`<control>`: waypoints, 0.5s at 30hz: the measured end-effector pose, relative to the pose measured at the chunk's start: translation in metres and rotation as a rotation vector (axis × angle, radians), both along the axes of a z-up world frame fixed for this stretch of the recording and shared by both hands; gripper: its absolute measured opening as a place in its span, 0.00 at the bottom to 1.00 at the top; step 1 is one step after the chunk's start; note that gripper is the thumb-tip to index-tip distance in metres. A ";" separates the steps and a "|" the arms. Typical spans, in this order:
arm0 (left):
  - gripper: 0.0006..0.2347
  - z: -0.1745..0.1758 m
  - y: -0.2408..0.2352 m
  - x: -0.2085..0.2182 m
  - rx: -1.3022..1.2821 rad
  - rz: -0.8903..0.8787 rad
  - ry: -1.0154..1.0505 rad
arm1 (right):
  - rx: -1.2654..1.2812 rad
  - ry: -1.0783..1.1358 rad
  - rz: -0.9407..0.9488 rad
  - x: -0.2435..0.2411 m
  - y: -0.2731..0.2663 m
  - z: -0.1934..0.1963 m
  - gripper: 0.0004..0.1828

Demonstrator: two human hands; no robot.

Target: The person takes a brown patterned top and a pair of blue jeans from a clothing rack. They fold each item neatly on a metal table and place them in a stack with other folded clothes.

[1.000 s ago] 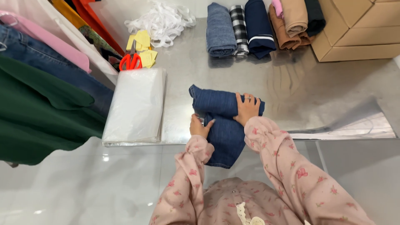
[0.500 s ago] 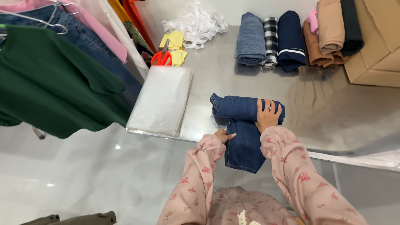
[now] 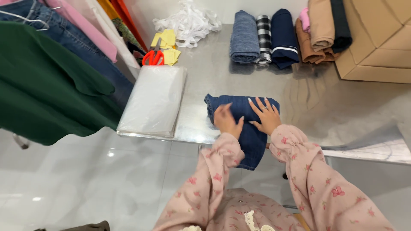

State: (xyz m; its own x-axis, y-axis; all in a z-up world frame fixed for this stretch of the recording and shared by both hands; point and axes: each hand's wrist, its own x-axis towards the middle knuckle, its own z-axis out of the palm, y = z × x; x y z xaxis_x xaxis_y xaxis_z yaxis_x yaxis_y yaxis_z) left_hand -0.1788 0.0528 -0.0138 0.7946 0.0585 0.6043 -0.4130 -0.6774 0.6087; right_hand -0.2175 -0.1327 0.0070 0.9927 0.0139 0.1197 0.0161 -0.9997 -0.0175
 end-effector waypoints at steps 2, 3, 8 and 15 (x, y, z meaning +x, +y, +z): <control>0.44 0.017 -0.002 0.026 0.426 -0.226 0.073 | -0.011 0.007 0.006 0.006 -0.008 -0.002 0.54; 0.51 0.026 -0.003 0.039 0.854 -0.438 0.140 | -0.021 0.012 0.025 0.008 -0.012 -0.003 0.54; 0.40 -0.026 -0.019 0.131 0.862 -0.529 -0.067 | 0.001 0.013 0.064 0.002 -0.014 0.014 0.54; 0.55 -0.025 0.004 0.117 1.017 -0.616 -0.158 | 0.197 0.317 -0.008 0.034 -0.043 0.062 0.63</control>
State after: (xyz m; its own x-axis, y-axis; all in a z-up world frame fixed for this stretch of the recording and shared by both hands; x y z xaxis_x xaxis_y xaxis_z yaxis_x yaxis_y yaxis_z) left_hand -0.0619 0.0571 -0.0389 0.4346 -0.8663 0.2464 -0.8584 -0.4812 -0.1778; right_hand -0.1833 -0.1758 0.0685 0.9808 0.0133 -0.1943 -0.0288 -0.9768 -0.2123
